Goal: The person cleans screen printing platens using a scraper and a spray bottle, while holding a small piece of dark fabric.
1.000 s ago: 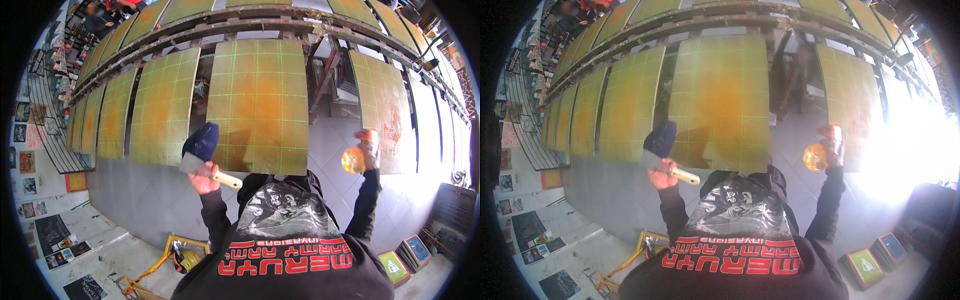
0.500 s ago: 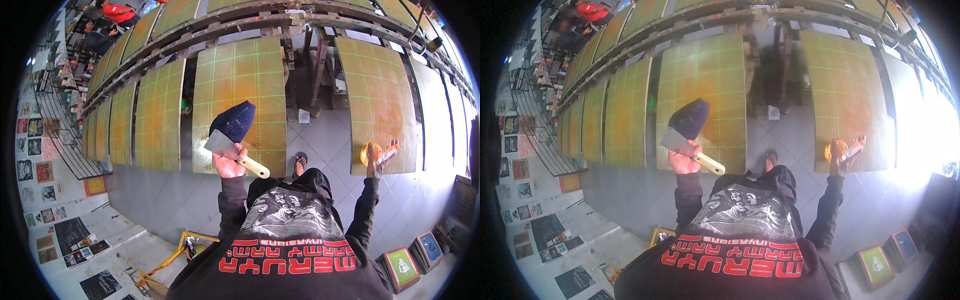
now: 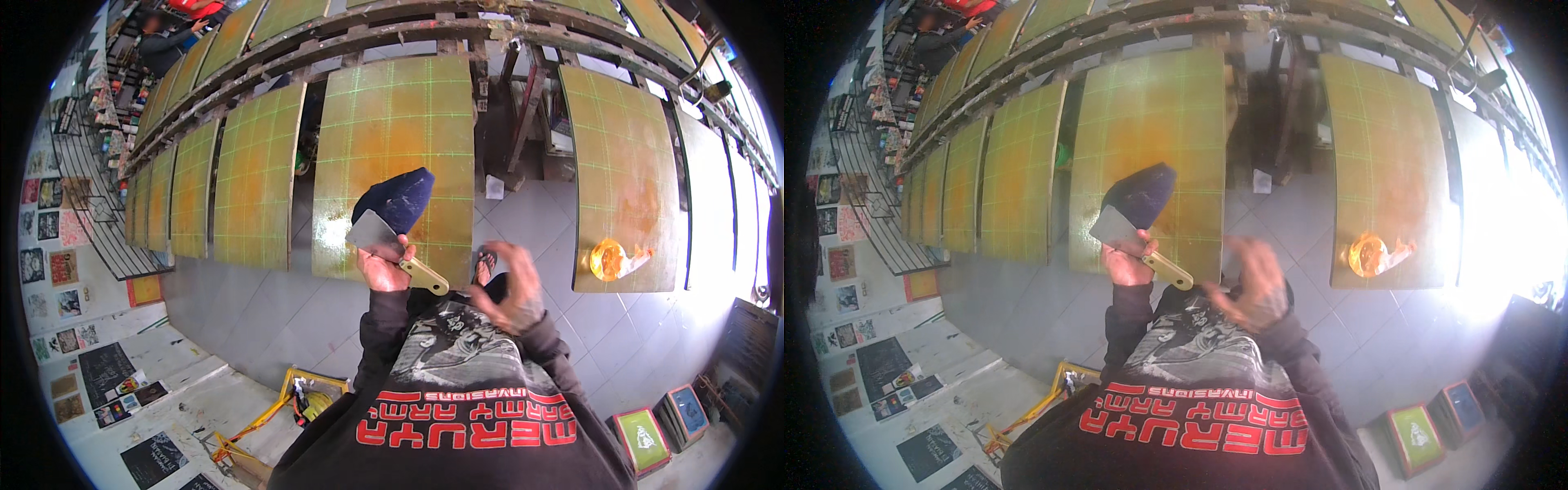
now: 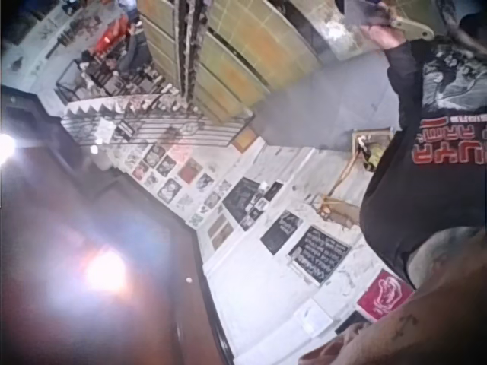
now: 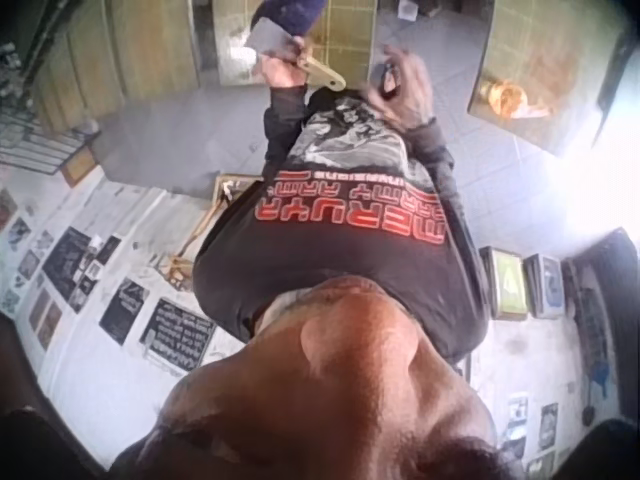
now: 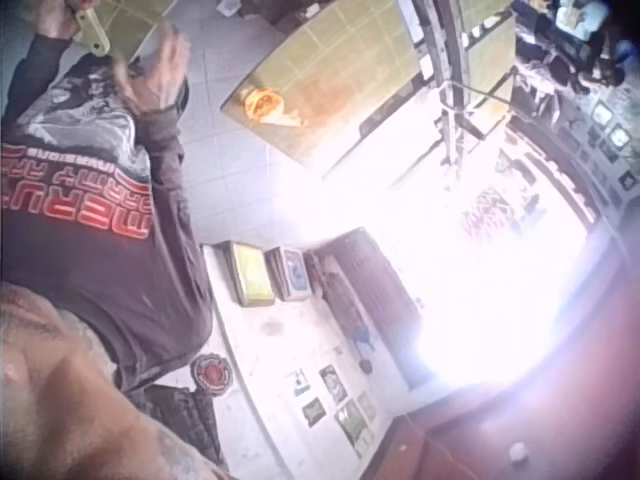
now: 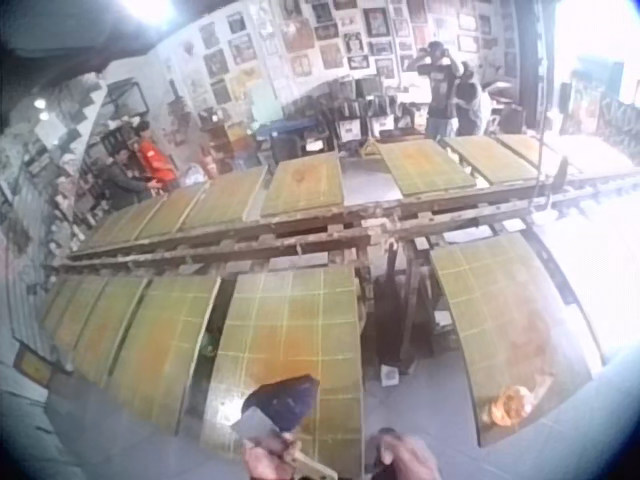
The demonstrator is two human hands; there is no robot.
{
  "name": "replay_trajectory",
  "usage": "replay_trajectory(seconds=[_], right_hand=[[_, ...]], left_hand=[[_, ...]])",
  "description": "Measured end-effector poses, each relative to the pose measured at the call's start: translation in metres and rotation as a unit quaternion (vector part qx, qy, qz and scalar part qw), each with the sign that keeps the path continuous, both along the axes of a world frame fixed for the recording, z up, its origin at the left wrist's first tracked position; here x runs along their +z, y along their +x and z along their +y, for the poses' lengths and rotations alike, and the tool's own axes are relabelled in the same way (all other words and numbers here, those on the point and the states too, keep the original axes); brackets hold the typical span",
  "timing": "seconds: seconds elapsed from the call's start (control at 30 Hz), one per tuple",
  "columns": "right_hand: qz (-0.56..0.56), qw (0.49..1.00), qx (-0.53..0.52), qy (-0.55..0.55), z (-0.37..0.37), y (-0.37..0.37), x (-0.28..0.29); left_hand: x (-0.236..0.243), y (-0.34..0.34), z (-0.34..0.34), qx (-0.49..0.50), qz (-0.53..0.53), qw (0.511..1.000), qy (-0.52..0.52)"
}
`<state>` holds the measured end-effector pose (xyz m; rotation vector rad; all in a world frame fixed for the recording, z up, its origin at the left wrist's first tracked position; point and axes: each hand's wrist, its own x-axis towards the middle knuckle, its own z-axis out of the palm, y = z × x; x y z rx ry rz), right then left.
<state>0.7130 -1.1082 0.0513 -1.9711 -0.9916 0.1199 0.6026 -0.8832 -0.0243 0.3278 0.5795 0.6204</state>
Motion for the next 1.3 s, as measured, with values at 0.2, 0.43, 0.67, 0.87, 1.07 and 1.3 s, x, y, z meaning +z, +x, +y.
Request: replay_trajectory(seconds=[0.2,0.43,0.67,0.87,1.07,1.3], right_hand=[[0.091,0.980,0.150,-0.088,0.074,-0.033,-0.014],[0.143,0.974,0.147,-0.102,0.114,-0.062,-0.024],[0.123,0.982,0.143,-0.026,0.119,-0.070,-0.011],[0.320,0.943,0.000,-0.087,0.106,-0.077,-0.004],[0.269,0.958,-0.062,-0.074,0.116,-0.081,-0.020],[0.317,0.942,-0.105,-0.036,0.118,-0.095,-0.009]], left_hand=[[0.011,-0.001,0.002,0.011,0.047,0.998,0.051],[0.015,-0.014,0.024,0.059,-0.001,0.998,0.003],[0.013,-0.045,0.068,-0.025,-0.006,1.000,-0.011],[-0.002,-0.086,0.123,0.019,-0.086,0.996,-0.030],[0.003,-0.096,0.146,0.005,0.014,1.000,-0.014],[0.011,-0.098,0.155,0.012,-0.046,0.994,-0.094]])
